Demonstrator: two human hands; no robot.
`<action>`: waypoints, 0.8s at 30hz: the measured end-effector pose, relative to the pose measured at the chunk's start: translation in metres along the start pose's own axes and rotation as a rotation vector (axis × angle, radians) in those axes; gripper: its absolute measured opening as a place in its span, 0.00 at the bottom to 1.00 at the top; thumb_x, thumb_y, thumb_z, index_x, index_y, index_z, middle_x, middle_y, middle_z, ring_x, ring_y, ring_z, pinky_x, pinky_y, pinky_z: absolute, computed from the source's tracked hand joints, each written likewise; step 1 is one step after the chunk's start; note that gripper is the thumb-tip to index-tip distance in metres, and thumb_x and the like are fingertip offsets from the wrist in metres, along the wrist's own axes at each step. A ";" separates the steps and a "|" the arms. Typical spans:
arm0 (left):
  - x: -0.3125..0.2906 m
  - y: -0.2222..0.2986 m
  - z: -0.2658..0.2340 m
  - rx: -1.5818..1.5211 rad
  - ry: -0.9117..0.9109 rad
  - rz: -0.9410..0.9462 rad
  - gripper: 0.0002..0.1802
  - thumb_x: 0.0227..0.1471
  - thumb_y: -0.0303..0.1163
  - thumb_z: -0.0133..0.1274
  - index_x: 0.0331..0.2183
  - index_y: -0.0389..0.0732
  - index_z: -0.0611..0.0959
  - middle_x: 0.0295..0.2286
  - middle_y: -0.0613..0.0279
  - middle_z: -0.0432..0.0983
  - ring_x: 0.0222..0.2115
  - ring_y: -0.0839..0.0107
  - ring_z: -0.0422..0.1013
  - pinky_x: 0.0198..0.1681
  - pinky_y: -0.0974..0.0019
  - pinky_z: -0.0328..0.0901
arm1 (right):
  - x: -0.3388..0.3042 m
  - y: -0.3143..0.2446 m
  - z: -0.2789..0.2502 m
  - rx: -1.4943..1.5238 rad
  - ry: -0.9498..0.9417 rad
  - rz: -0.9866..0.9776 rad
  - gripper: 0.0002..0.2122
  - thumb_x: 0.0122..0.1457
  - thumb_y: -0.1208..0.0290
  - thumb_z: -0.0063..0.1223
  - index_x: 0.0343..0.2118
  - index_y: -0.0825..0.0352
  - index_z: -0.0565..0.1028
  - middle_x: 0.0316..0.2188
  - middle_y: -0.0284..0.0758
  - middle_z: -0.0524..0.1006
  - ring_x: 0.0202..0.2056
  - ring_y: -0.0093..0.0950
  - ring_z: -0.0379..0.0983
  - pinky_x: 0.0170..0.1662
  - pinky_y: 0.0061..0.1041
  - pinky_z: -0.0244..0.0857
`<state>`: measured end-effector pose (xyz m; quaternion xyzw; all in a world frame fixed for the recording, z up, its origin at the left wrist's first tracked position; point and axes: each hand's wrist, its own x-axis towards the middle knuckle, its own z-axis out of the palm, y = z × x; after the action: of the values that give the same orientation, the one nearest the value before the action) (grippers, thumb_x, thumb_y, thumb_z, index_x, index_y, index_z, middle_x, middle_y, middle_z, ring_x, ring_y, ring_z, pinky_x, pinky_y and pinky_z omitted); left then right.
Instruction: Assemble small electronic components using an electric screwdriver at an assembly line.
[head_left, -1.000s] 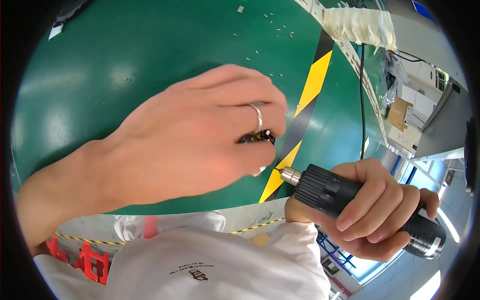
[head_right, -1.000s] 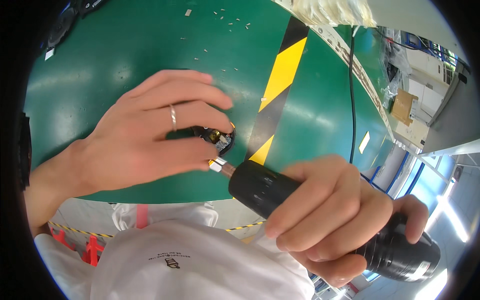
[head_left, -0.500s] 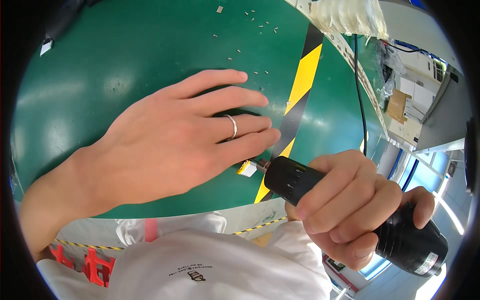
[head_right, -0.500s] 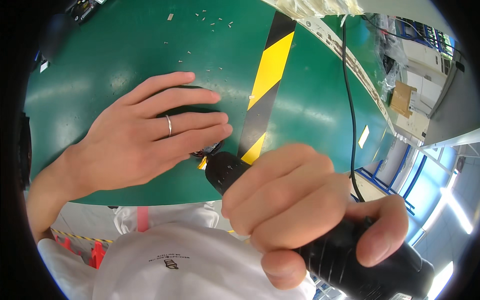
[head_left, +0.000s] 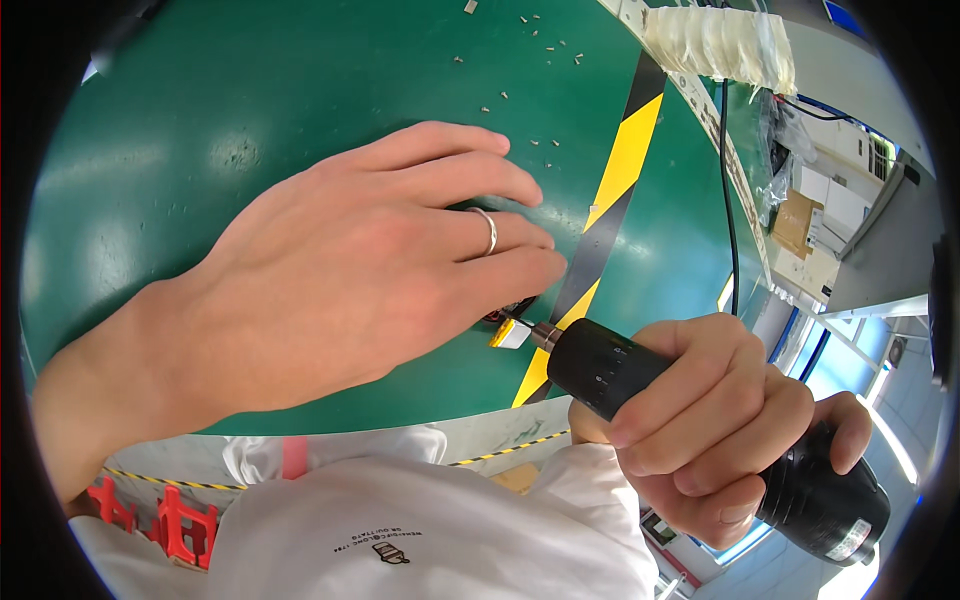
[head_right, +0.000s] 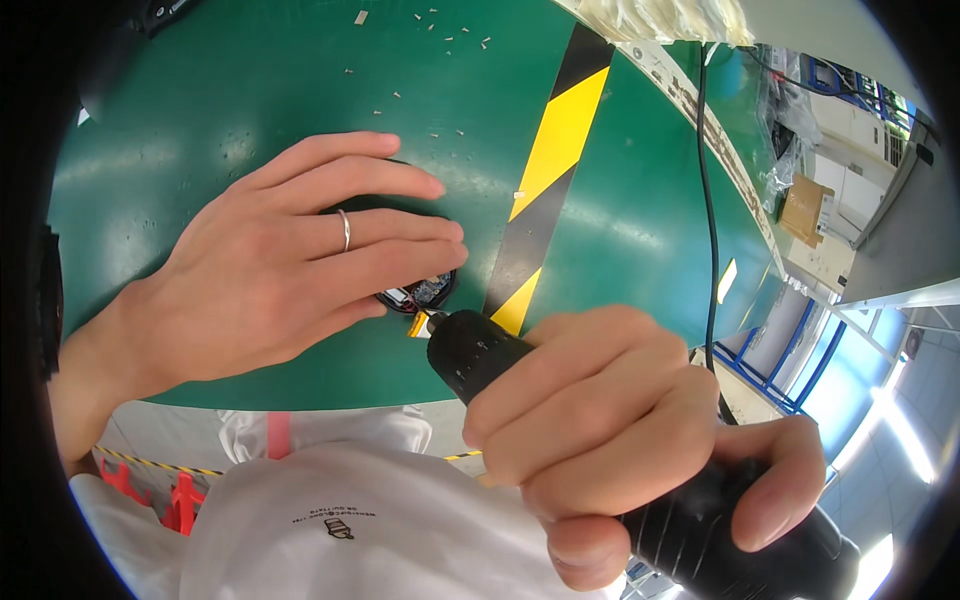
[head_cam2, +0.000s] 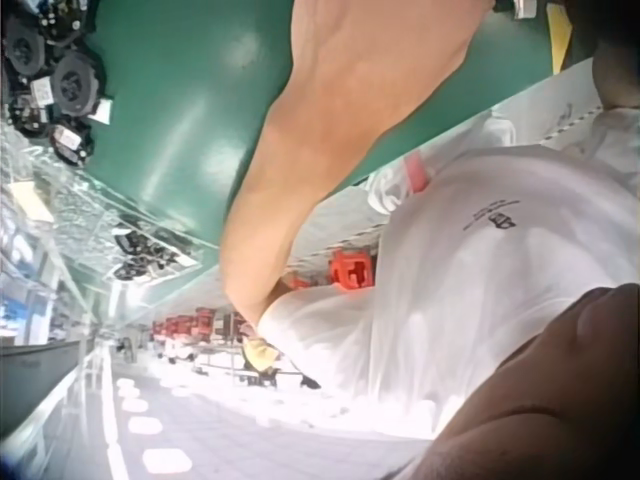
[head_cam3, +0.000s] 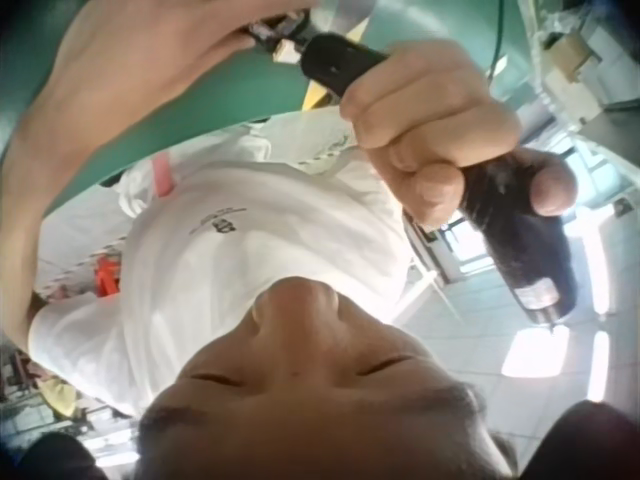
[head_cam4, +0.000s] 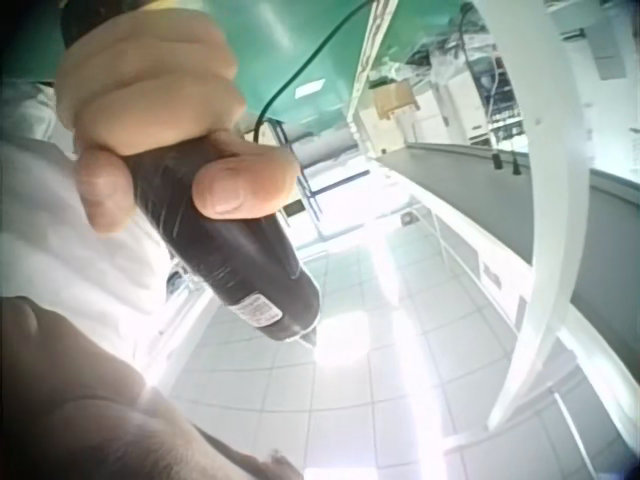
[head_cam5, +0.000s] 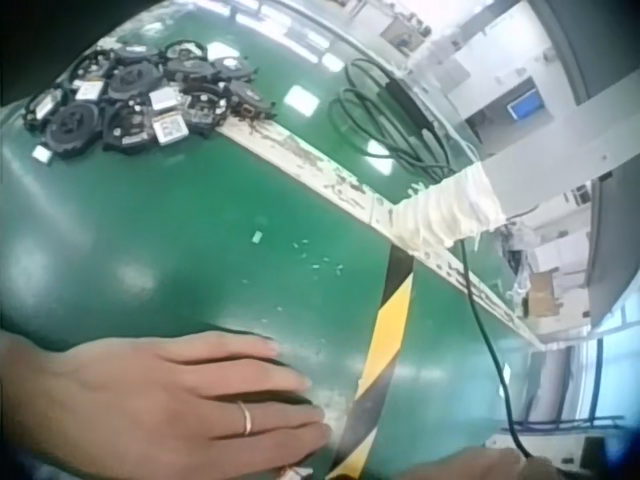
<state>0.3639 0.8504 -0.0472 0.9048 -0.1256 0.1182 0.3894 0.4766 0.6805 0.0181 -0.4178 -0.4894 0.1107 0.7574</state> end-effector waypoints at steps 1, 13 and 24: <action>-0.001 0.000 0.000 0.003 -0.002 -0.006 0.27 0.39 0.28 0.68 0.46 0.44 0.84 0.45 0.68 0.81 0.52 0.62 0.72 0.63 0.52 0.64 | 0.000 0.002 0.000 0.016 0.006 0.001 0.23 0.56 0.79 0.59 0.52 0.67 0.62 0.18 0.30 0.71 0.10 0.19 0.67 0.13 0.19 0.70; 0.001 0.001 -0.002 -0.007 -0.005 -0.024 0.25 0.41 0.28 0.67 0.45 0.44 0.84 0.46 0.69 0.81 0.53 0.63 0.72 0.64 0.54 0.63 | 0.001 0.000 -0.001 -0.023 -0.046 0.030 0.22 0.57 0.77 0.57 0.52 0.66 0.62 0.19 0.30 0.72 0.10 0.20 0.67 0.13 0.19 0.71; -0.003 -0.002 0.003 -0.075 0.051 -0.016 0.22 0.43 0.27 0.66 0.44 0.44 0.83 0.43 0.69 0.81 0.53 0.64 0.72 0.65 0.54 0.63 | 0.004 0.000 0.009 -0.062 -0.106 0.060 0.19 0.57 0.78 0.57 0.48 0.67 0.63 0.19 0.31 0.72 0.10 0.20 0.66 0.14 0.20 0.70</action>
<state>0.3625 0.8500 -0.0518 0.8872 -0.1127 0.1335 0.4270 0.4717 0.6879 0.0221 -0.4490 -0.5192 0.1399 0.7136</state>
